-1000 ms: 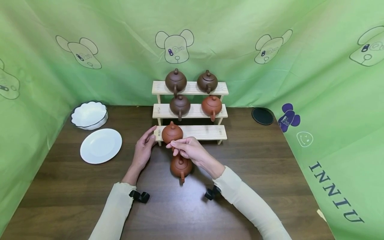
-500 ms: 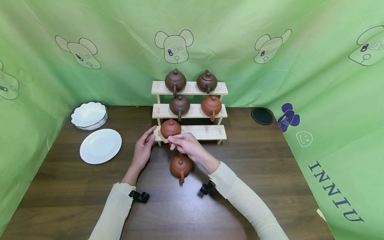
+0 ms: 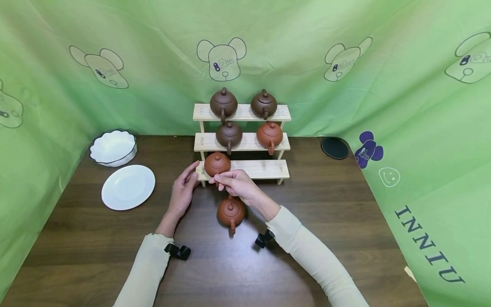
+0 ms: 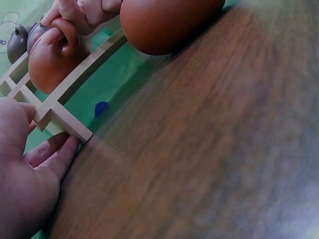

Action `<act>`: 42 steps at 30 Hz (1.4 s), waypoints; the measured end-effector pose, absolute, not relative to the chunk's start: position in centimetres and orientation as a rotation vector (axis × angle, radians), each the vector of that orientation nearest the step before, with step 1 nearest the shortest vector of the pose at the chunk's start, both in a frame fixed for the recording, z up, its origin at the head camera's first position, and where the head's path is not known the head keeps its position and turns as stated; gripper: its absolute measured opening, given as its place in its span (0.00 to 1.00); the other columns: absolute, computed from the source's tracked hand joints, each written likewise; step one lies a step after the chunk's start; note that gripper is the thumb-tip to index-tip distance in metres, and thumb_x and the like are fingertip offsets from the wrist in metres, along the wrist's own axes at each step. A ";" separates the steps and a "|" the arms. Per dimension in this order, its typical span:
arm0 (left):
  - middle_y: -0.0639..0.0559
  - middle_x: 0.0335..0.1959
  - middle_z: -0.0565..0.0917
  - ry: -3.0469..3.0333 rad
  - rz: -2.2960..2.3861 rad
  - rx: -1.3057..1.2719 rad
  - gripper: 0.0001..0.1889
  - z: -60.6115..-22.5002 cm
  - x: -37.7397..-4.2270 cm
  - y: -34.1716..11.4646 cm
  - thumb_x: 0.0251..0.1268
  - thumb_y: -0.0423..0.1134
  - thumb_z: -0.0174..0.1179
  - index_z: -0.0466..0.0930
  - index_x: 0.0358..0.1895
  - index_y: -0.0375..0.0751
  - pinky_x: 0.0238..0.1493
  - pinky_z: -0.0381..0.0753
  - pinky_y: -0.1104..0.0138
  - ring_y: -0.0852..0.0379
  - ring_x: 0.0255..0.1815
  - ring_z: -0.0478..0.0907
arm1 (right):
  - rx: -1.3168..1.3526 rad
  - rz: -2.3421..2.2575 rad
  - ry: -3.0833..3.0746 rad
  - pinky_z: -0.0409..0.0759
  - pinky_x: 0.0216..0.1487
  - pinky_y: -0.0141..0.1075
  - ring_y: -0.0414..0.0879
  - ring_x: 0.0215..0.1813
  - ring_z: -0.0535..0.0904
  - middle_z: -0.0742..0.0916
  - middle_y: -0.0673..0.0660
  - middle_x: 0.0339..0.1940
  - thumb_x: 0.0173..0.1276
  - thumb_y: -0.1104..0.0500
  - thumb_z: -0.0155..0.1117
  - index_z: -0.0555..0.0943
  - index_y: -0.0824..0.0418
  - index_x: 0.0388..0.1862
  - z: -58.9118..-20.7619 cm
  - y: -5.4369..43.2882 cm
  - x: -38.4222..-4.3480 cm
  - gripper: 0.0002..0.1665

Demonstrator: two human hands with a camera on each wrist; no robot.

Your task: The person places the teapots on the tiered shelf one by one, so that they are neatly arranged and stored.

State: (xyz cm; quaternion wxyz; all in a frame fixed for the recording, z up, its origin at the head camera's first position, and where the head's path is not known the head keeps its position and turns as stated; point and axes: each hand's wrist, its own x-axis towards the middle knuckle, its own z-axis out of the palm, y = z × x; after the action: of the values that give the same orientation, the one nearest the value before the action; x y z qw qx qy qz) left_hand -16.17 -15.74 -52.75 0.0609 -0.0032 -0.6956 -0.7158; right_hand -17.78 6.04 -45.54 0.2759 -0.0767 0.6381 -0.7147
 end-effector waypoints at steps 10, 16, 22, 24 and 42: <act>0.28 0.65 0.84 -2.119 -2.161 -0.006 0.22 -52.7 -16.1 -15.7 0.92 0.33 0.52 0.76 0.81 0.39 0.62 0.85 0.74 0.68 0.56 0.84 | -0.170 -1.936 1.679 0.51 0.16 0.25 0.33 0.14 0.57 0.83 0.45 0.22 0.86 0.63 0.63 0.89 0.75 0.52 -45.4 6.1 -17.7 0.14; 0.29 0.64 0.85 -2.127 -2.153 0.005 0.22 -52.7 -16.2 -15.7 0.92 0.33 0.52 0.76 0.81 0.40 0.62 0.86 0.74 0.68 0.55 0.84 | -0.170 -1.935 1.677 0.51 0.16 0.25 0.33 0.14 0.57 0.83 0.46 0.22 0.86 0.63 0.64 0.89 0.75 0.52 -45.2 6.2 -17.6 0.14; 0.30 0.67 0.84 -2.122 -2.161 0.000 0.22 -52.8 -16.1 -15.8 0.92 0.33 0.52 0.76 0.81 0.39 0.62 0.86 0.74 0.68 0.57 0.84 | -0.168 -1.938 1.695 0.53 0.17 0.25 0.34 0.16 0.59 0.83 0.46 0.22 0.85 0.63 0.64 0.88 0.75 0.50 -45.3 6.4 -17.6 0.14; 0.30 0.69 0.83 -2.118 -2.165 -0.004 0.23 -52.8 -16.1 -15.8 0.92 0.33 0.52 0.75 0.81 0.38 0.62 0.86 0.74 0.69 0.57 0.83 | -0.159 -1.944 1.709 0.54 0.18 0.25 0.34 0.17 0.60 0.83 0.46 0.22 0.85 0.63 0.65 0.89 0.73 0.45 -45.3 6.6 -17.6 0.13; 0.31 0.70 0.82 -2.123 -2.171 -0.006 0.23 -52.8 -16.2 -15.8 0.92 0.33 0.51 0.74 0.82 0.37 0.63 0.85 0.75 0.70 0.57 0.83 | -0.144 -1.974 1.807 0.53 0.19 0.25 0.34 0.18 0.62 0.82 0.47 0.22 0.84 0.64 0.65 0.89 0.76 0.57 -45.3 8.3 -17.2 0.16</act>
State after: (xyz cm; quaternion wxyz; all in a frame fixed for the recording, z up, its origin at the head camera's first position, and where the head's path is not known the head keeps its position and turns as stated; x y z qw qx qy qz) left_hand -16.19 -15.79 -52.81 0.0527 -0.0021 -0.6982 -0.7140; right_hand -17.24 8.32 -45.26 0.2288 -0.0522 0.6564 -0.7170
